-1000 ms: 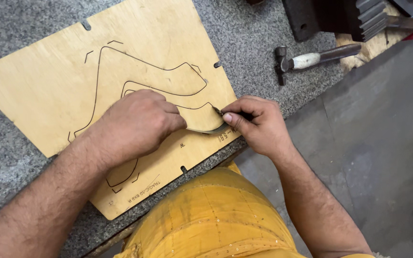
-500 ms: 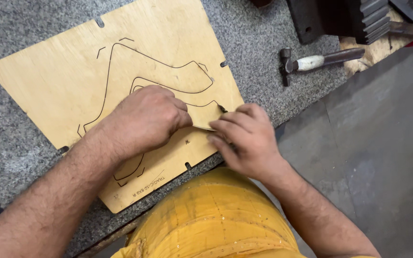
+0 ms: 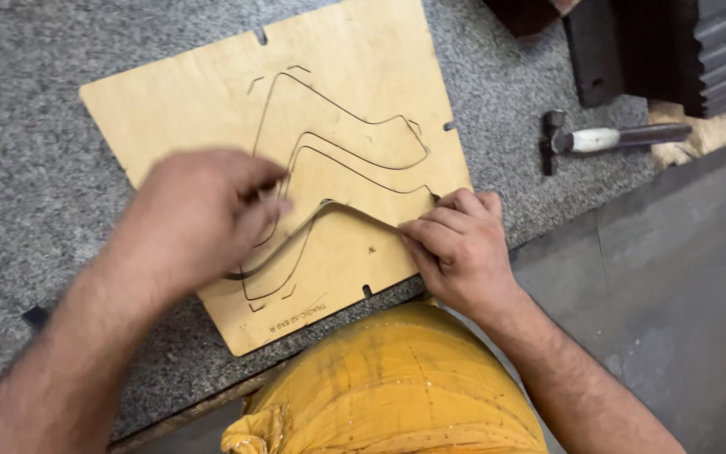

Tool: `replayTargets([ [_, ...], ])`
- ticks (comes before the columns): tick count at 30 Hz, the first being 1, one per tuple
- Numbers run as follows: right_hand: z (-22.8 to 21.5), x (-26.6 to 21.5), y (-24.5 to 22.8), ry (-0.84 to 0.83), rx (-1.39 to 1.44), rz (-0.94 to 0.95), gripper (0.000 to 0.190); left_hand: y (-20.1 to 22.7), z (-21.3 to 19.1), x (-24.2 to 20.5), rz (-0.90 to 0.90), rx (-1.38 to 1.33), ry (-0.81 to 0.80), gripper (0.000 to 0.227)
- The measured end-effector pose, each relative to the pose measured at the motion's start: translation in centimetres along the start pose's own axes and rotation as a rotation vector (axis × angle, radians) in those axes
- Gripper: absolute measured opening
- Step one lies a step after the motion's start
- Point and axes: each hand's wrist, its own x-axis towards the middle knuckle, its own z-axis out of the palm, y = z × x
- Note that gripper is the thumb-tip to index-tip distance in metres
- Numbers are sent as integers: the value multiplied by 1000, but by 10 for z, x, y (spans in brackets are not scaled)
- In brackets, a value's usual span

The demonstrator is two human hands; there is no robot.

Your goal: The person bends a flat metal strip into a specific shape using a manual bending machine. They repeatedly check the bent piece against a wooden template to ensure accuracy.

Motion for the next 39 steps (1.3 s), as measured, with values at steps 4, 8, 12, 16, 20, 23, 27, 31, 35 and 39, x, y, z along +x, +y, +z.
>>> replayTargets([
  [4,1,1,2,-13,5,4,14,3,25,-17,290,61,114,40],
  [8,1,0,3,-37,-6,1,14,5,43,-13,323,86,169,17],
  [12,1,2,4,-49,0,5,14,3,45,-9,349,131,189,13],
  [16,0,2,3,-66,3,7,14,2,44,-6,372,164,202,12],
  [20,1,4,4,-82,15,6,13,1,41,-6,392,189,204,11],
  [23,0,3,5,-92,14,6,13,1,42,-8,420,230,252,12],
  [27,2,2,6,-71,-2,-13,15,0,43,-4,392,170,235,14],
  [31,2,0,0,-28,-54,-49,17,2,46,-5,375,135,219,14],
  [35,-15,-4,-6,98,-115,-123,17,10,39,-20,438,-98,343,20],
  [39,-40,-12,-8,275,-235,-171,19,30,21,-28,397,-540,169,41],
])
